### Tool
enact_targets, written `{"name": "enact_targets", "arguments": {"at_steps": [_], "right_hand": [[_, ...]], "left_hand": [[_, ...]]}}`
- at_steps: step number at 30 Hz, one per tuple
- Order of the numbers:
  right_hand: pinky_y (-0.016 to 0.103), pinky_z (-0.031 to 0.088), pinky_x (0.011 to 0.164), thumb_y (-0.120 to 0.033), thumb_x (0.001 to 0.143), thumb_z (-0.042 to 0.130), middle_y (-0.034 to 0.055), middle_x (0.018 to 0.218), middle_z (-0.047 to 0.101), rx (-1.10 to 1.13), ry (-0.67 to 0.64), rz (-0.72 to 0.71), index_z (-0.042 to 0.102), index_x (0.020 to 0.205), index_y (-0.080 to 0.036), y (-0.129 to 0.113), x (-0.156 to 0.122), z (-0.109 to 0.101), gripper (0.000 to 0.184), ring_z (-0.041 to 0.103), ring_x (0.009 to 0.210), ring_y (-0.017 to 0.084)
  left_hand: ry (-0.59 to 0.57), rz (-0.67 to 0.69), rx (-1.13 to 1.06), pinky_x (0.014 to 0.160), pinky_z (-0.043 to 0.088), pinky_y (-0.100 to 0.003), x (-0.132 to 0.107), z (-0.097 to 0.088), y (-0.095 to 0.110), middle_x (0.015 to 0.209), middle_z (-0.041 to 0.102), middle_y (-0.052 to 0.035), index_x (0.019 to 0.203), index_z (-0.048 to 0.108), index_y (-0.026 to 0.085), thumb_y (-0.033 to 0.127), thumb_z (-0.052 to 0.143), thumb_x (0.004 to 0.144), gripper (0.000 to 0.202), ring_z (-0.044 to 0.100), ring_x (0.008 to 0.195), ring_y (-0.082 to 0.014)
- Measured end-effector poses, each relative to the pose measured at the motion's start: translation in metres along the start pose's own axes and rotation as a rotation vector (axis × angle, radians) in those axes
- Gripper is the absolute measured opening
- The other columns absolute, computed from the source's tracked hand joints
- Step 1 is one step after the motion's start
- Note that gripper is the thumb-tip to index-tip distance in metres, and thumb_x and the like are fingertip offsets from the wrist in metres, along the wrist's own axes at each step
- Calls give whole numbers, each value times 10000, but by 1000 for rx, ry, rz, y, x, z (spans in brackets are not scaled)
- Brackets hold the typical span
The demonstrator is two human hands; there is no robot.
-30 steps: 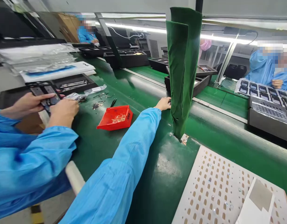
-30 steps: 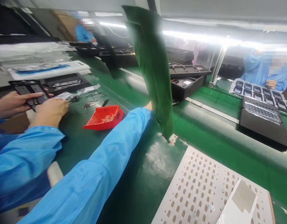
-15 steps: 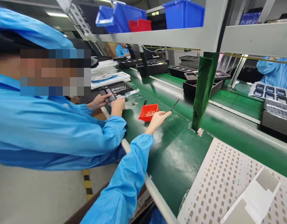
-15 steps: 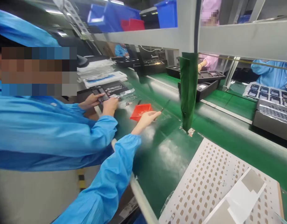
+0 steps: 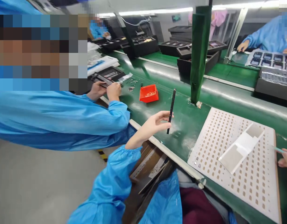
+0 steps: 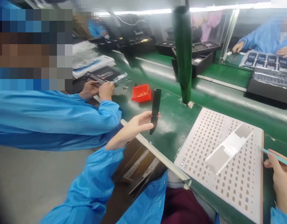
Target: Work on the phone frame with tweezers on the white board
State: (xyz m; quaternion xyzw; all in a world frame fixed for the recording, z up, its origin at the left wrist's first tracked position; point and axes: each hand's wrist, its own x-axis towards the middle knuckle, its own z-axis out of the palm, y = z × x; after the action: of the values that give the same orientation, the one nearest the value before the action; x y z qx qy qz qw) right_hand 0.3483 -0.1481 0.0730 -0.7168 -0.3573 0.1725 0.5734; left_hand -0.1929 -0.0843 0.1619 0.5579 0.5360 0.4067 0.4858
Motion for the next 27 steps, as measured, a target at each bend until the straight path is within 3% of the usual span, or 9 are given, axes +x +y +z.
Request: {"name": "enact_targets", "arguments": {"at_steps": [3,8,13,17,20,24,27], "right_hand": [[562,499,588,-469,601,957,113,648,667,39,28,-70,859,795,-298,18,7,-4,276,589,536,316],[438,499,549,-410,638,947,76,628,675,106,-21,-93,883,905,-215,27,16,-3,337,587,510,251],[388,499,539,-379,728,940,79,677,698,143,-72,-127,874,949,-184,26,15,-4,302,599,523,226],[366,505,542,-350,771,941,83,683,703,154,-104,-143,868,976,-171,27,15,-4,282,608,537,219],[363,516,547,-346,797,935,84,681,703,153,-111,-148,866,1000,-162,27,16,-5,282,618,547,223],[354,511,530,-338,805,933,84,672,697,161,-109,-148,863,998,-154,28,16,-5,276,620,542,224],[351,512,536,-327,816,924,82,675,695,155,-118,-151,855,1010,-144,29,16,-5,276,621,546,220]], "left_hand": [[-158,150,287,1052,587,-476,-6,18,24,1364,704,-94,1367,674,266,407,875,743,671,693,1208,-332],[-512,599,866,1090,549,-459,6,66,49,1344,682,-117,1423,603,235,208,757,784,657,617,1279,-361],[-743,939,1021,1119,506,-447,26,113,45,1323,679,-134,1315,612,220,31,642,749,597,602,1292,-364],[-780,1000,965,1103,514,-426,40,133,34,1226,717,-109,1202,659,267,-2,517,906,424,660,1215,-312],[-785,979,833,1161,510,-405,48,145,24,1226,749,-70,1167,693,306,17,472,994,402,692,1227,-260],[-834,947,755,1258,479,-389,54,161,7,1329,760,-22,1174,723,345,-15,528,981,453,659,1376,-219],[-850,942,776,1317,425,-430,56,161,-3,1466,706,-13,1242,717,344,-77,494,950,558,570,1498,-225]]}}
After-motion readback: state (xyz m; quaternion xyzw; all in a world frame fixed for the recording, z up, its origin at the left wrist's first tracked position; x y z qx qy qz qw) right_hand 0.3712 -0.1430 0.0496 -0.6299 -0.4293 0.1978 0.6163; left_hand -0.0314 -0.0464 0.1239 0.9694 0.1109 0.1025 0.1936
